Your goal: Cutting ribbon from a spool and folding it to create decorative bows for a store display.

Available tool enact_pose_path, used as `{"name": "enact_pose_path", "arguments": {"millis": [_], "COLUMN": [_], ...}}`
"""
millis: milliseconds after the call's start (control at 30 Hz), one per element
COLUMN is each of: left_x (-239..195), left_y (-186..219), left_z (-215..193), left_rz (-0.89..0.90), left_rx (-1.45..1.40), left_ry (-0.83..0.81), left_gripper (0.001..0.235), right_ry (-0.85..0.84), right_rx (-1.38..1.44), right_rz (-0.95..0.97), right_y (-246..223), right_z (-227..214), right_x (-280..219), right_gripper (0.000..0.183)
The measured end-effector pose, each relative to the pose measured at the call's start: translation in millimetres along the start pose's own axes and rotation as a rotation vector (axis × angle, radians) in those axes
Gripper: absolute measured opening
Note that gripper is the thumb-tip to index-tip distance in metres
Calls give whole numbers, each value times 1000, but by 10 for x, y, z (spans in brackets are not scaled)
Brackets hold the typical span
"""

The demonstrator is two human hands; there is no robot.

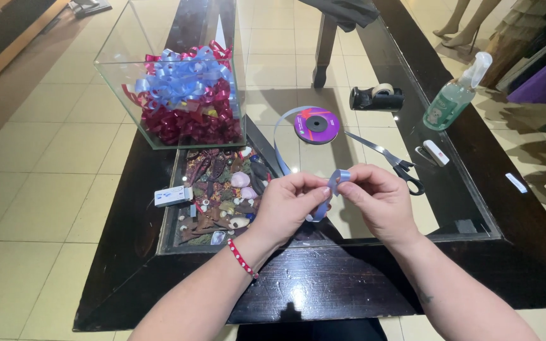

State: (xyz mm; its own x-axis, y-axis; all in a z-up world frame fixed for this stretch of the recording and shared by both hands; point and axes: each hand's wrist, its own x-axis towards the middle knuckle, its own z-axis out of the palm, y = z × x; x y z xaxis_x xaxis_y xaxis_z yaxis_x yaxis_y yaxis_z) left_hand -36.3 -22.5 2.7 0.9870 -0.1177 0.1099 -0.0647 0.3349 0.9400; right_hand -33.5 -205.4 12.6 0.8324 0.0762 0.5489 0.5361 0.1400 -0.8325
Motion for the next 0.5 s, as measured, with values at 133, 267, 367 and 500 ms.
{"name": "enact_pose_path", "arguments": {"millis": [133, 267, 367, 500], "left_x": [-4, 6, 48, 37], "left_y": [-29, -64, -135, -20], "left_z": [18, 38, 19, -1], "left_rz": [-49, -126, -174, -260], "left_rx": [-26, -89, -180, -288], "left_ry": [7, 28, 25, -4], "left_gripper": [16, 13, 11, 12], "right_ry": [-50, -61, -99, -123], "right_rx": [-215, -413, -526, -555], "right_rz": [-181, -421, -528, -553], "right_y": [-59, -68, -89, -114], "right_z": [38, 42, 72, 94], "right_x": [41, 35, 27, 39], "right_gripper": [5, 8, 8, 5]}}
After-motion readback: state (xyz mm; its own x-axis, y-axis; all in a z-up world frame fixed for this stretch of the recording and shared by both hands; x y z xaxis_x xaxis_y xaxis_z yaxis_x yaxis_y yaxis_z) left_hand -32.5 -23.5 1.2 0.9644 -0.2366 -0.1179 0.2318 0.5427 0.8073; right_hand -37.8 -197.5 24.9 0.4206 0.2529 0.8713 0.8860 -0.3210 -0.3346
